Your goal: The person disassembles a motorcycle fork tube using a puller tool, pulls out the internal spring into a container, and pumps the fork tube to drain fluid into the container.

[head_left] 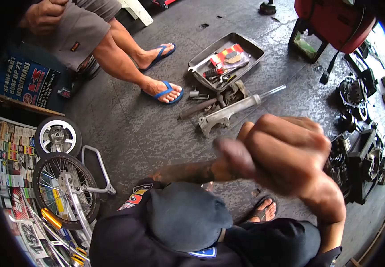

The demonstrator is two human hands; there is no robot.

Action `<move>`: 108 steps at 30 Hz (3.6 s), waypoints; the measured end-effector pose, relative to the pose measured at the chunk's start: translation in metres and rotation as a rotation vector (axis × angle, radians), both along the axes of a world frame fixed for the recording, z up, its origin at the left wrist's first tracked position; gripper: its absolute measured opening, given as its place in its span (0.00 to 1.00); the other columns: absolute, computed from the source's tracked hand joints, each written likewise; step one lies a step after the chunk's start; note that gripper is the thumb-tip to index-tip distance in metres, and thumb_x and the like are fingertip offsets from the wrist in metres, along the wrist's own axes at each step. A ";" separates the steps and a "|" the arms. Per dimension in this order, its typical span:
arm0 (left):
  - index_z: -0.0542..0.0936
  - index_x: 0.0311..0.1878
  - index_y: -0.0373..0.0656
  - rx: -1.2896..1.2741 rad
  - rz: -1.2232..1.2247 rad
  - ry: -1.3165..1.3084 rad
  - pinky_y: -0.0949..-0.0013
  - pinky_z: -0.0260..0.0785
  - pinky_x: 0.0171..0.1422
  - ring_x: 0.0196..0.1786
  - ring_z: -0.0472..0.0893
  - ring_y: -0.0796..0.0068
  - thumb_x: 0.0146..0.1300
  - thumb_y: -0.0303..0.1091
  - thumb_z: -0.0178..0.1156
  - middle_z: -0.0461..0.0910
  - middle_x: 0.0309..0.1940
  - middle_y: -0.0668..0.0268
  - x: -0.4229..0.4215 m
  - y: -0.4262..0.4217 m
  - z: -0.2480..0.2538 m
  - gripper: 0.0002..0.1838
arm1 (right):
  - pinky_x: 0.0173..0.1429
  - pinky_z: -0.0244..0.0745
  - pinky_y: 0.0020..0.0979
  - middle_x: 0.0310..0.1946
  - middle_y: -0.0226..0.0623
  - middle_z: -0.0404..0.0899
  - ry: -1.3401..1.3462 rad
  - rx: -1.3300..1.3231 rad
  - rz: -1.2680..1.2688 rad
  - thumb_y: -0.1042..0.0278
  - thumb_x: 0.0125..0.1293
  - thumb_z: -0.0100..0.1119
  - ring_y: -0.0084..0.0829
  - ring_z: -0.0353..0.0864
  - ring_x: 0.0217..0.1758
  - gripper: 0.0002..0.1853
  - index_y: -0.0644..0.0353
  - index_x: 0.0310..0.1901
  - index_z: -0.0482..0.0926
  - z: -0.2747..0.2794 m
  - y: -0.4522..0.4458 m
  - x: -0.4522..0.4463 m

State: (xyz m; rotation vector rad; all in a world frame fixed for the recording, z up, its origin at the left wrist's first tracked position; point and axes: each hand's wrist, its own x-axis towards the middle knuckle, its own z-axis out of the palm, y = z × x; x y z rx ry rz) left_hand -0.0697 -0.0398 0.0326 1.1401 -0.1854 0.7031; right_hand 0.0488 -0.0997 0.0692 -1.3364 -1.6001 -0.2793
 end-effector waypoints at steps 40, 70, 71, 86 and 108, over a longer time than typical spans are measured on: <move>0.70 0.19 0.39 0.138 0.128 0.529 0.73 0.56 0.23 0.18 0.65 0.85 0.56 0.23 0.63 0.66 0.14 0.74 0.026 0.015 -0.034 0.14 | 0.47 0.71 0.36 0.37 0.44 0.73 0.594 -0.412 -0.539 0.81 0.59 0.53 0.40 0.74 0.39 0.08 0.65 0.41 0.72 -0.196 -0.077 0.061; 0.61 0.22 0.45 0.142 -0.073 0.400 0.75 0.50 0.15 0.12 0.54 0.85 0.64 0.20 0.49 0.60 0.11 0.72 0.044 0.053 -0.041 0.14 | 0.57 0.66 0.38 0.41 0.28 0.83 0.236 -0.684 -0.499 0.62 0.56 0.67 0.32 0.73 0.55 0.34 0.48 0.65 0.68 -0.340 -0.083 0.072; 0.61 0.22 0.45 0.198 -0.055 0.402 0.75 0.50 0.15 0.12 0.54 0.85 0.63 0.20 0.49 0.60 0.11 0.72 0.046 0.054 -0.040 0.15 | 0.55 0.67 0.37 0.39 0.29 0.83 0.290 -0.596 -0.520 0.63 0.57 0.67 0.33 0.74 0.53 0.28 0.50 0.61 0.73 -0.333 -0.084 0.073; 0.64 0.19 0.42 0.413 -0.409 0.354 0.72 0.59 0.18 0.11 0.64 0.78 0.53 0.21 0.56 0.65 0.10 0.69 0.090 -0.015 0.103 0.13 | 0.58 0.74 0.39 0.53 0.41 0.76 1.022 -0.637 -0.551 0.67 0.63 0.60 0.41 0.78 0.53 0.23 0.53 0.60 0.71 -0.195 -0.223 -0.022; 0.69 0.20 0.40 0.566 -1.103 0.470 0.70 0.65 0.30 0.21 0.73 0.71 0.57 0.24 0.63 0.73 0.17 0.65 0.118 -0.417 0.334 0.14 | 0.48 0.77 0.38 0.42 0.39 0.82 1.094 0.141 -0.792 0.71 0.45 0.70 0.43 0.83 0.43 0.24 0.58 0.47 0.76 0.177 -0.477 -0.076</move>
